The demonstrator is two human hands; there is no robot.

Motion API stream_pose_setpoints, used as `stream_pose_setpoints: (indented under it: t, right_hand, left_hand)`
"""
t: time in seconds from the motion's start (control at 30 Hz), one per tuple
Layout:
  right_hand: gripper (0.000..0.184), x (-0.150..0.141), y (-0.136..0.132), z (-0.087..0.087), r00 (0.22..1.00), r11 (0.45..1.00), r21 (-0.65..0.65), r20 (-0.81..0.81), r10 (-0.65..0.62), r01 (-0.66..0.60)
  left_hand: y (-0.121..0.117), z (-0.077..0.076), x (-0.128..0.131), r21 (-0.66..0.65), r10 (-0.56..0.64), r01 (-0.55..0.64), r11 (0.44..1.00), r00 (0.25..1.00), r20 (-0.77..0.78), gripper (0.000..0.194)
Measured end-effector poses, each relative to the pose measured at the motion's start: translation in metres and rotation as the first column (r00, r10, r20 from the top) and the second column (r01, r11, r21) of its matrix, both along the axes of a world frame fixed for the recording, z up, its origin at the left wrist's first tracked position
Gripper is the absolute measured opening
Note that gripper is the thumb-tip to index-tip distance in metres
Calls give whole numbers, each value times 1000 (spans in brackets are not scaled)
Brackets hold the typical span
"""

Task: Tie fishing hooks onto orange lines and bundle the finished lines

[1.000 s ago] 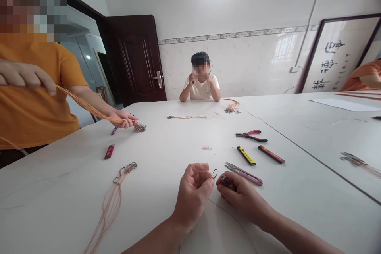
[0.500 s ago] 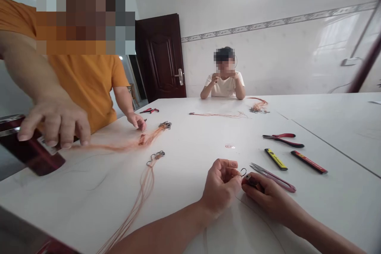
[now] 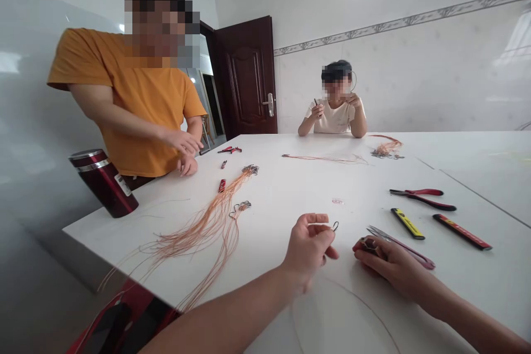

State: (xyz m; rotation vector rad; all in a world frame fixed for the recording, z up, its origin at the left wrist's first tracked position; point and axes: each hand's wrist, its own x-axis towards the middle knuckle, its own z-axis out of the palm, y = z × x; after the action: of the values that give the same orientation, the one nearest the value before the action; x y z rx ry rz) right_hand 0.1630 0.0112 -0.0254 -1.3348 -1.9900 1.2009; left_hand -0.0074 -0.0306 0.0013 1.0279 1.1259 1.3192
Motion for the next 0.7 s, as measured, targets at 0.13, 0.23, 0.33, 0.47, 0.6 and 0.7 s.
stream_pose_setpoints:
  t: [0.13,0.23,0.33,0.47,0.6,0.7]
  right_hand:
    - [32,-2,1,-1,1000,1000,31,3,5,-5]
    - [34,-4,-1,-1,996,998,56,-85,-20,24]
    - [29,-4,-5,4,971,992,32,-208,-115,125]
    - [28,-4,-6,11,914,981,-20,-358,-189,195]
    - [32,-4,-1,12,870,961,-37,-418,-263,273]
    - [33,-3,2,13,836,942,-40,-448,-316,334]
  left_hand:
    - [-21,3,-2,-65,7,-3,998,999,52,26]
    - [-15,1,10,-28,-7,9,1000,997,80,27]
    - [3,0,26,-12,1,0,1000,995,100,27]
    - [24,-2,40,26,13,-16,1000,994,104,26]
    - [36,-6,44,80,-5,-3,997,995,101,28]
    - [41,-8,44,82,-29,24,996,998,63,29]
